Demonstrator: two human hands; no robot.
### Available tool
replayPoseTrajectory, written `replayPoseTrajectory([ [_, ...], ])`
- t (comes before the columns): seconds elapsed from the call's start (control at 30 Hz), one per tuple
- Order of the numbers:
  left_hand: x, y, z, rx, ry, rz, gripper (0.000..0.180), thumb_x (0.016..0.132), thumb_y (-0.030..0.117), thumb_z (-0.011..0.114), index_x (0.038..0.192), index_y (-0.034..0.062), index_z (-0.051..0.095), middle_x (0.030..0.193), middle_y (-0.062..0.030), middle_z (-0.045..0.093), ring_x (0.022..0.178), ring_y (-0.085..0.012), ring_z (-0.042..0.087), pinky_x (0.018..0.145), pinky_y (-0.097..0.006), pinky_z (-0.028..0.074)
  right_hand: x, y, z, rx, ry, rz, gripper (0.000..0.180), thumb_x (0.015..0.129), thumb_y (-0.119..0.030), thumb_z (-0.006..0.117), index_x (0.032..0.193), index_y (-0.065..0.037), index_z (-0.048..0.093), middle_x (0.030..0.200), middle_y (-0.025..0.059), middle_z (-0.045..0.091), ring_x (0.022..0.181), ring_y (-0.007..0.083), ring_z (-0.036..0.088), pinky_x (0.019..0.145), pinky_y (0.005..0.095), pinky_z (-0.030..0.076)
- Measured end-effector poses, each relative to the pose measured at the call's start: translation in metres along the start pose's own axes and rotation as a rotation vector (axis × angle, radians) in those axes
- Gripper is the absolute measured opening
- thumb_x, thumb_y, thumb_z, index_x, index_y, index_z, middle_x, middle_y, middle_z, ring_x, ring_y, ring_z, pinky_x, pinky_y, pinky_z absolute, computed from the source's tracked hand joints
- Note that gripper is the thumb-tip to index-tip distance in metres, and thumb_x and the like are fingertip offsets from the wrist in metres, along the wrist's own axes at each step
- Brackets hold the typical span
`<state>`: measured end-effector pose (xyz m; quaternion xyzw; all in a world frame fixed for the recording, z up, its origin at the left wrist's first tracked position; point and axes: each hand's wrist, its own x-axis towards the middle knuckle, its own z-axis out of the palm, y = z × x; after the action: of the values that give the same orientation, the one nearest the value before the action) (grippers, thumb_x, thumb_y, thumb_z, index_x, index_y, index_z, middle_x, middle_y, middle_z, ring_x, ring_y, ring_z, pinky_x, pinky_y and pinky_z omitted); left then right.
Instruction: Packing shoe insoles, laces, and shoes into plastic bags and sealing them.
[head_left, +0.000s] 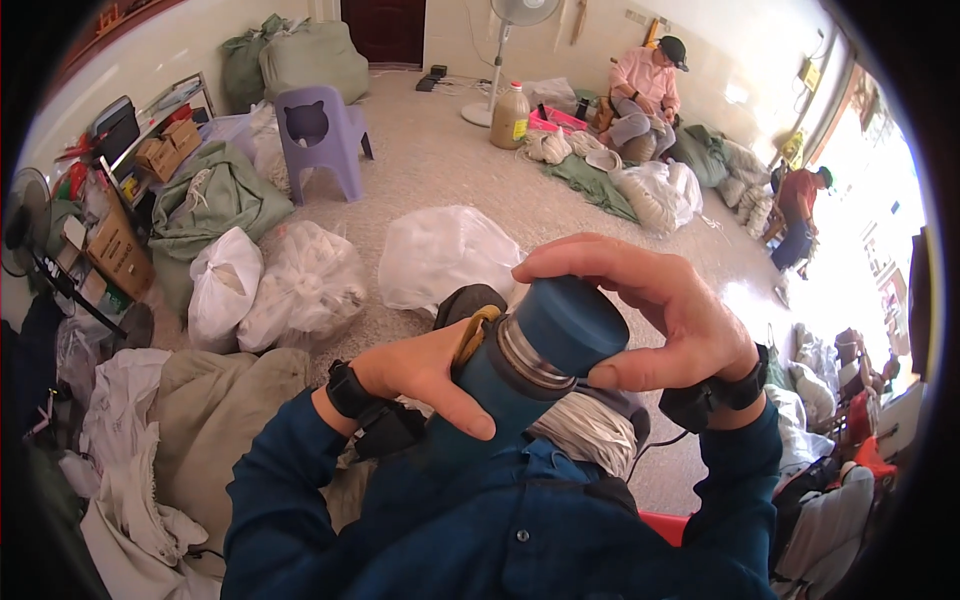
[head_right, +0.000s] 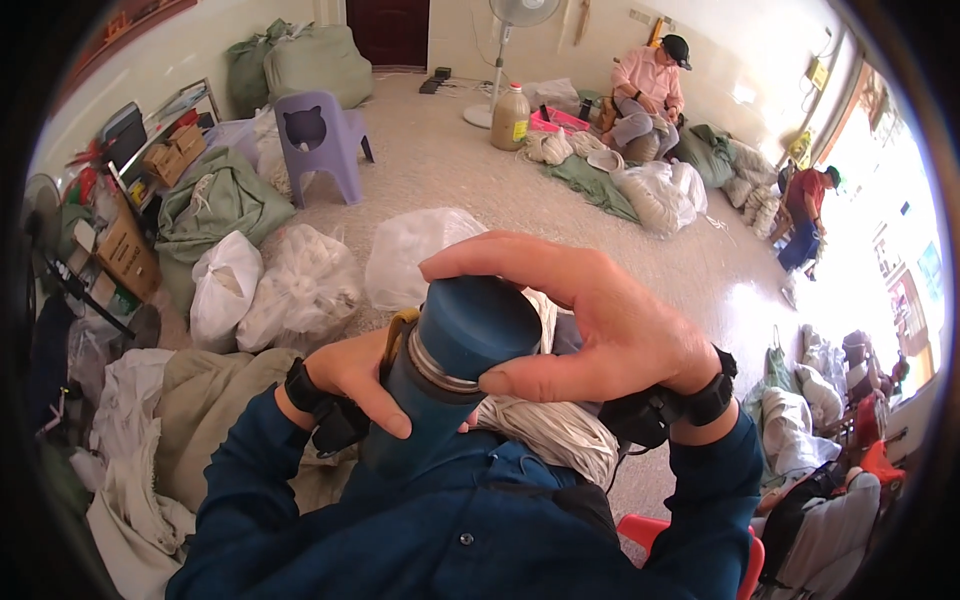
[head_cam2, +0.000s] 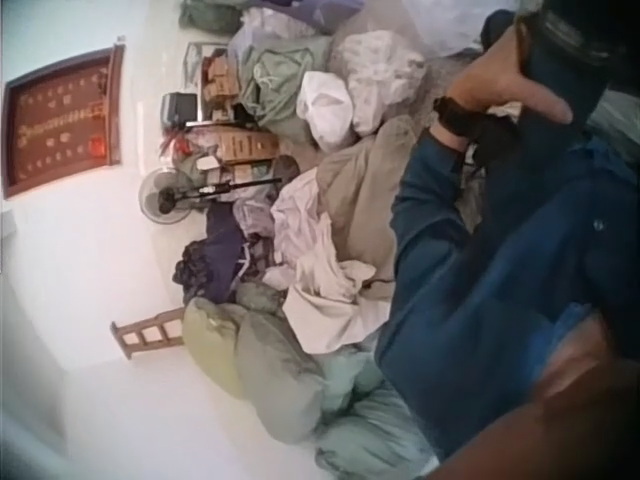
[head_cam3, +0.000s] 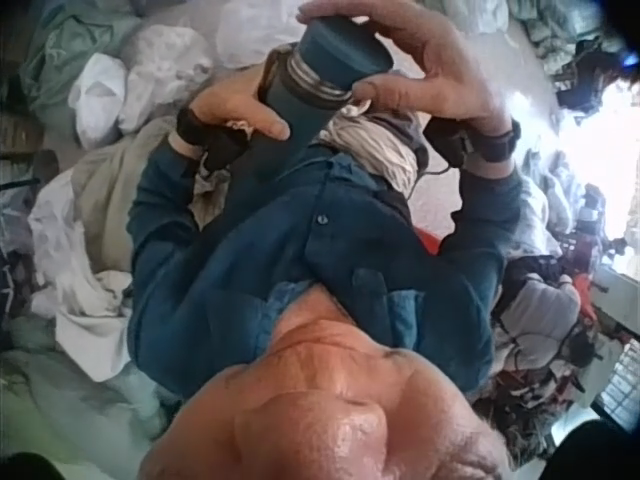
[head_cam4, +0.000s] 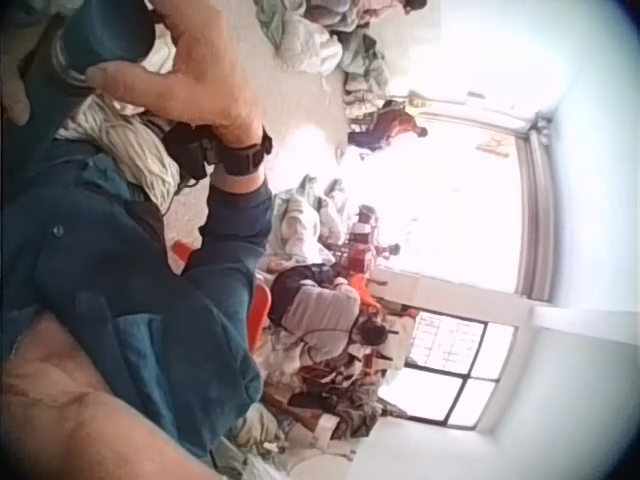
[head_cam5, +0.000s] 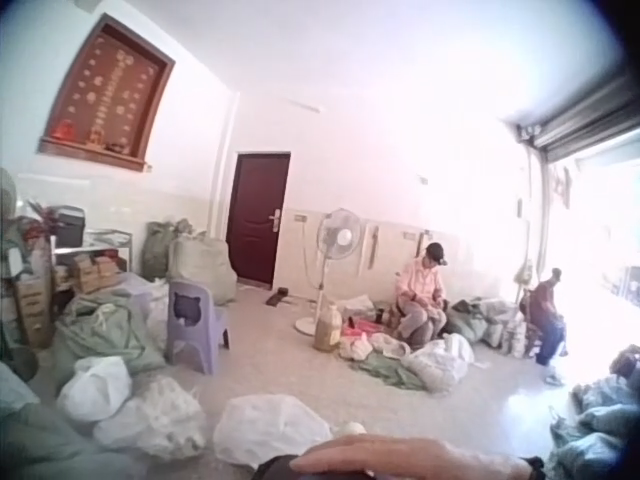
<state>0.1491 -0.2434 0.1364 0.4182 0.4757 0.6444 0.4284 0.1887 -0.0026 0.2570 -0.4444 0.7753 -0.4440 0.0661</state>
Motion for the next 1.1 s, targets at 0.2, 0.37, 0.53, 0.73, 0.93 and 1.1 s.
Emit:
replayPoseTrajectory([
  [0.2,-0.004,0.003,0.002,-0.108,-0.013,-0.026,0.07,0.065,0.021,0.086,0.124,-0.0008,0.055,0.111,-0.0142,0.065,0.104,-0.0241,0.063,0.094,-0.037,0.049,0.008,0.012,0.008,0.067,-0.041,0.049,0.063,0.079,-0.016,0.075,0.136,-0.003,0.051,0.126,0.0127,0.059,0.116,0.0231,0.056,0.101,0.0355,0.043],
  [0.37,-0.006,0.002,-0.002,-0.124,0.027,0.003,0.069,0.065,0.018,0.084,0.124,-0.0003,0.055,0.111,-0.0133,0.065,0.103,-0.0227,0.063,0.093,-0.036,0.049,0.012,0.017,0.015,0.055,-0.022,0.041,0.064,0.082,-0.016,0.074,0.139,-0.004,0.048,0.128,0.0148,0.058,0.119,0.0261,0.056,0.101,0.037,0.043],
  [0.53,-0.01,0.016,-0.001,0.294,0.326,0.002,0.07,0.069,0.023,0.085,0.126,0.0004,0.051,0.113,-0.008,0.061,0.102,-0.0156,0.059,0.09,-0.03,0.048,0.015,0.019,0.017,-0.206,0.04,0.042,0.061,0.082,-0.019,0.073,0.135,0.001,0.05,0.128,0.0183,0.057,0.119,0.0289,0.056,0.1,0.0372,0.044],
  [0.73,-0.005,0.008,0.005,0.798,0.705,0.057,0.066,0.069,0.025,0.083,0.121,-0.0001,0.053,0.102,-0.0176,0.065,0.095,-0.0285,0.066,0.084,-0.037,0.051,0.023,0.042,0.041,-0.581,0.242,0.06,0.062,0.087,-0.033,0.07,0.133,0.001,0.047,0.103,0.0248,0.062,0.092,0.0413,0.063,0.079,0.0432,0.051],
  [0.93,-0.009,-0.013,-0.006,0.978,0.835,0.105,0.064,0.068,0.024,0.084,0.121,0.0042,0.053,0.105,-0.0177,0.065,0.098,-0.0346,0.066,0.085,-0.04,0.051,0.023,0.065,0.042,-0.327,0.12,0.021,0.068,0.089,-0.032,0.069,0.141,0.0,0.039,0.128,0.0255,0.051,0.112,0.0415,0.057,0.091,0.044,0.048],
  [1.1,-0.016,-0.019,-0.01,1.023,0.909,0.102,0.069,0.067,0.02,0.084,0.125,0.0035,0.051,0.109,-0.0183,0.064,0.101,-0.0344,0.065,0.086,-0.04,0.051,0.03,0.074,0.041,-0.392,0.138,0.049,0.065,0.085,-0.03,0.071,0.137,-0.001,0.044,0.115,0.022,0.057,0.099,0.039,0.061,0.083,0.0426,0.05],
])
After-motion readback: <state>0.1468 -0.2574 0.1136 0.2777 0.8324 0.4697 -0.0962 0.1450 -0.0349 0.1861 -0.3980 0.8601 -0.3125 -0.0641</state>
